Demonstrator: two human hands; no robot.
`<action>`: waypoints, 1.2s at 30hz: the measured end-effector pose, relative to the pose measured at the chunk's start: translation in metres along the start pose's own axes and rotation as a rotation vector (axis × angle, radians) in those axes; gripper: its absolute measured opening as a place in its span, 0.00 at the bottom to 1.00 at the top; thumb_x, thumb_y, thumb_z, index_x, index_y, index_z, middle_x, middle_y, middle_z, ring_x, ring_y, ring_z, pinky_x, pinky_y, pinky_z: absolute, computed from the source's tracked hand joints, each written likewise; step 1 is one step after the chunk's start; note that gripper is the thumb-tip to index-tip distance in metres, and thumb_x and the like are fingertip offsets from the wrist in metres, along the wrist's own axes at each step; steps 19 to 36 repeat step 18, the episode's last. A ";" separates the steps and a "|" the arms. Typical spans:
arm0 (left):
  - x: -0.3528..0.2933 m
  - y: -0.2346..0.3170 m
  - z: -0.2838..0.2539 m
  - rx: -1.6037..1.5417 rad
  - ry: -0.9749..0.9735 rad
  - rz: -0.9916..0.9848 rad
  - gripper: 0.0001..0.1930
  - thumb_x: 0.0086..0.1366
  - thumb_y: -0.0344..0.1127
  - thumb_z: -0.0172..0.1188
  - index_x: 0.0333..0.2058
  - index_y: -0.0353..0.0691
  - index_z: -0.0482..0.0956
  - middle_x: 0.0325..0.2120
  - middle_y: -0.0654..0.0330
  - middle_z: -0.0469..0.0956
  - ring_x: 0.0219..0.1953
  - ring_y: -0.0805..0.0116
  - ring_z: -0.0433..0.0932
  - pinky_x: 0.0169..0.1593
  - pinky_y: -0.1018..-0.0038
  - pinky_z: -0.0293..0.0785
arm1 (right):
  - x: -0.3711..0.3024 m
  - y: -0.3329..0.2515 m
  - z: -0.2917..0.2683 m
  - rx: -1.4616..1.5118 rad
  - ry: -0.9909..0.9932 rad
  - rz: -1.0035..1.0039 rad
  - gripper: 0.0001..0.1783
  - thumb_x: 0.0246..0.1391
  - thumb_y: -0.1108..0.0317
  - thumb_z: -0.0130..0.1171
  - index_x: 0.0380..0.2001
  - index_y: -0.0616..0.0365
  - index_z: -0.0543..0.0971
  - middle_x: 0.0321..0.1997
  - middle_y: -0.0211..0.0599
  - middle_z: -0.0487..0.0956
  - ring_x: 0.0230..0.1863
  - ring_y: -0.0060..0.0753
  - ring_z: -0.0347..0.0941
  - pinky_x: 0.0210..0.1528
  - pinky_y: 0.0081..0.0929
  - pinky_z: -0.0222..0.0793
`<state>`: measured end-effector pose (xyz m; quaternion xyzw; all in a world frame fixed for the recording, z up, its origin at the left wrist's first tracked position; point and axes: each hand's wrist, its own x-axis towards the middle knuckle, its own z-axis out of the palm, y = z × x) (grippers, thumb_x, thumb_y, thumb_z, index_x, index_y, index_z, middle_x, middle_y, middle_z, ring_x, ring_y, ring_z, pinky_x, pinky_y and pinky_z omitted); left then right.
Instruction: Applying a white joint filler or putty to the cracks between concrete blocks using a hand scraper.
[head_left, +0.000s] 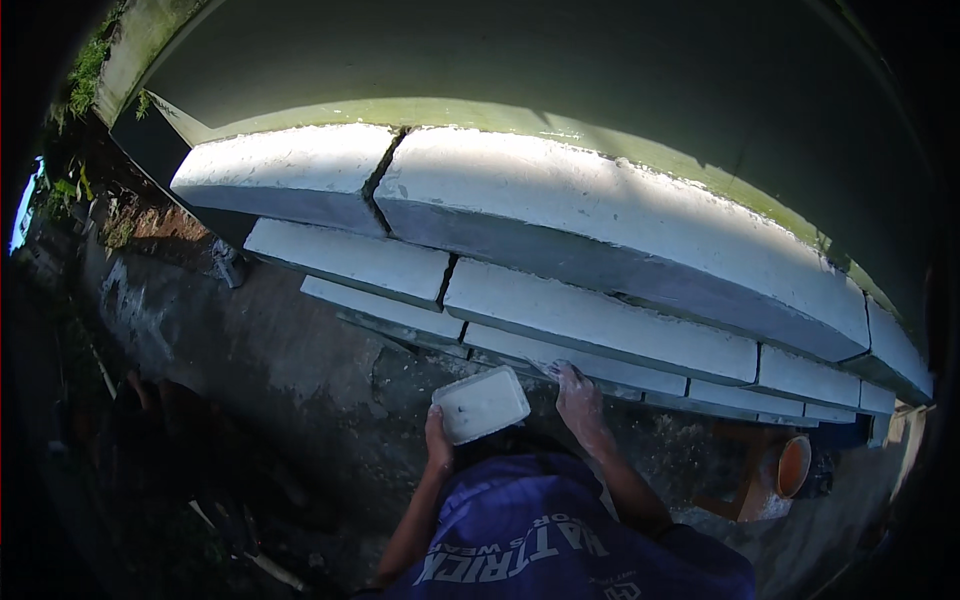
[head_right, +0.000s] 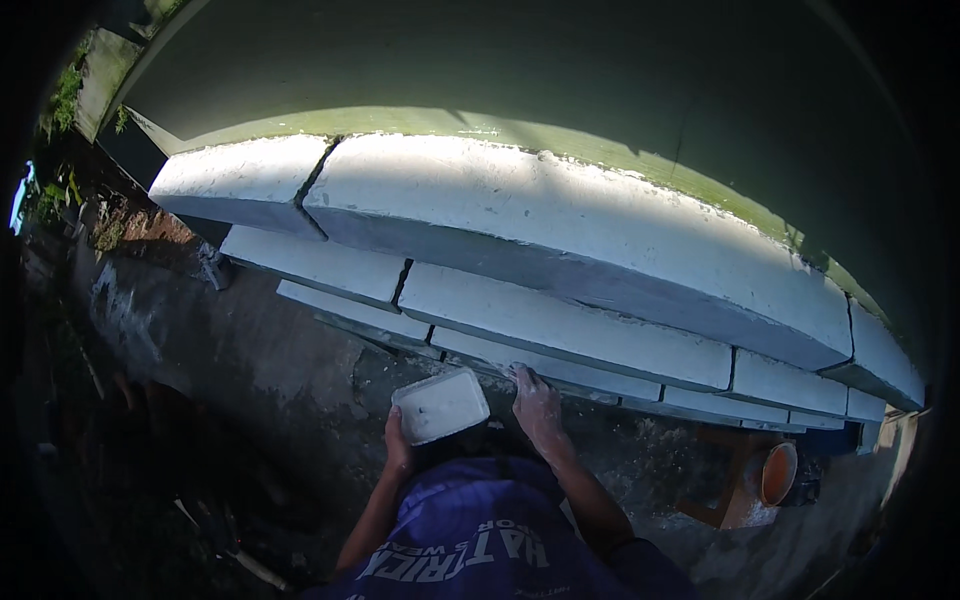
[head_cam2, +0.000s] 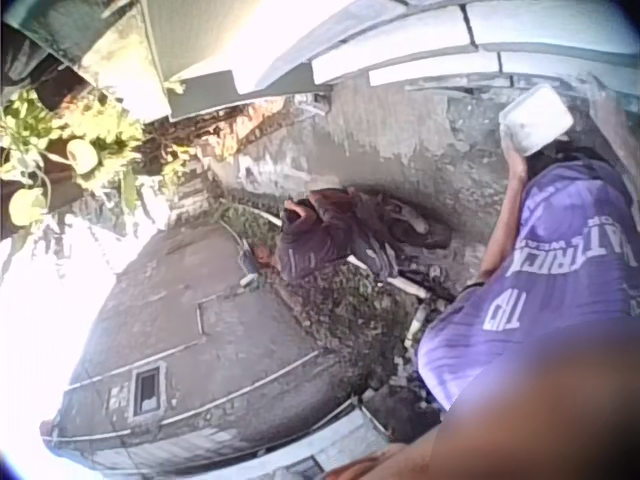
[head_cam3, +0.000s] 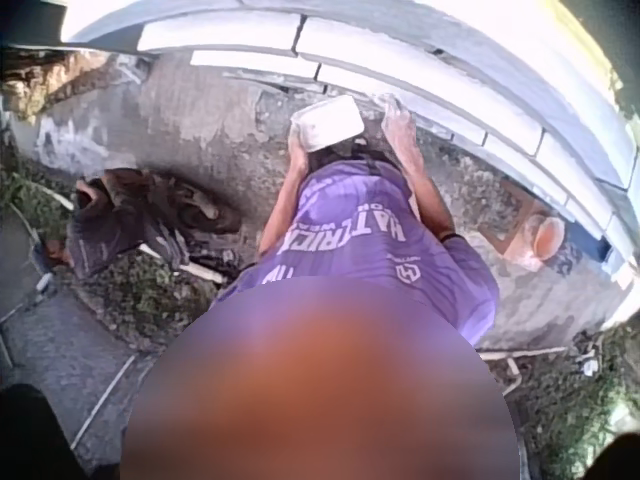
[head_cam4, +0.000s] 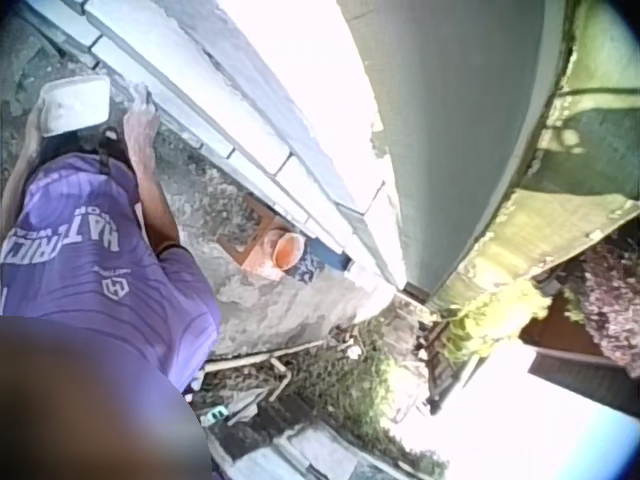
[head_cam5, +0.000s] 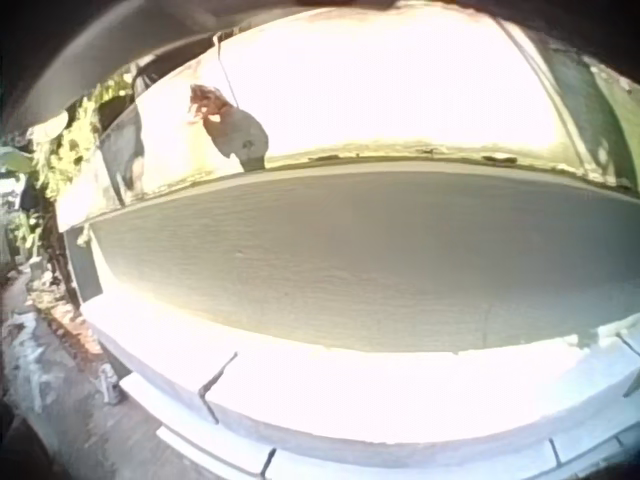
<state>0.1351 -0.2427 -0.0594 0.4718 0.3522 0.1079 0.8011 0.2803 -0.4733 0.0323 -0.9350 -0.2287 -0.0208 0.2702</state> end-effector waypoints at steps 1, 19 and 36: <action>-0.017 0.031 0.032 -0.011 -0.032 -0.040 0.27 0.69 0.50 0.37 0.53 0.31 0.66 0.47 0.55 0.70 0.50 0.65 0.69 0.56 0.70 0.61 | 0.003 -0.005 -0.015 0.119 0.109 -0.025 0.23 0.47 0.77 0.48 0.49 0.54 0.72 0.36 0.52 0.77 0.35 0.54 0.75 0.37 0.45 0.72; -0.050 0.035 0.040 0.318 -0.047 0.134 0.27 0.69 0.47 0.39 0.56 0.28 0.62 0.53 0.54 0.66 0.55 0.67 0.63 0.60 0.74 0.54 | 0.028 -0.065 -0.013 0.202 -0.397 -0.386 0.45 0.42 0.78 0.52 0.66 0.42 0.54 0.48 0.50 0.74 0.52 0.50 0.69 0.59 0.52 0.54; -0.050 0.035 0.040 0.318 -0.047 0.134 0.27 0.69 0.47 0.39 0.56 0.28 0.62 0.53 0.54 0.66 0.55 0.67 0.63 0.60 0.74 0.54 | 0.028 -0.065 -0.013 0.202 -0.397 -0.386 0.45 0.42 0.78 0.52 0.66 0.42 0.54 0.48 0.50 0.74 0.52 0.50 0.69 0.59 0.52 0.54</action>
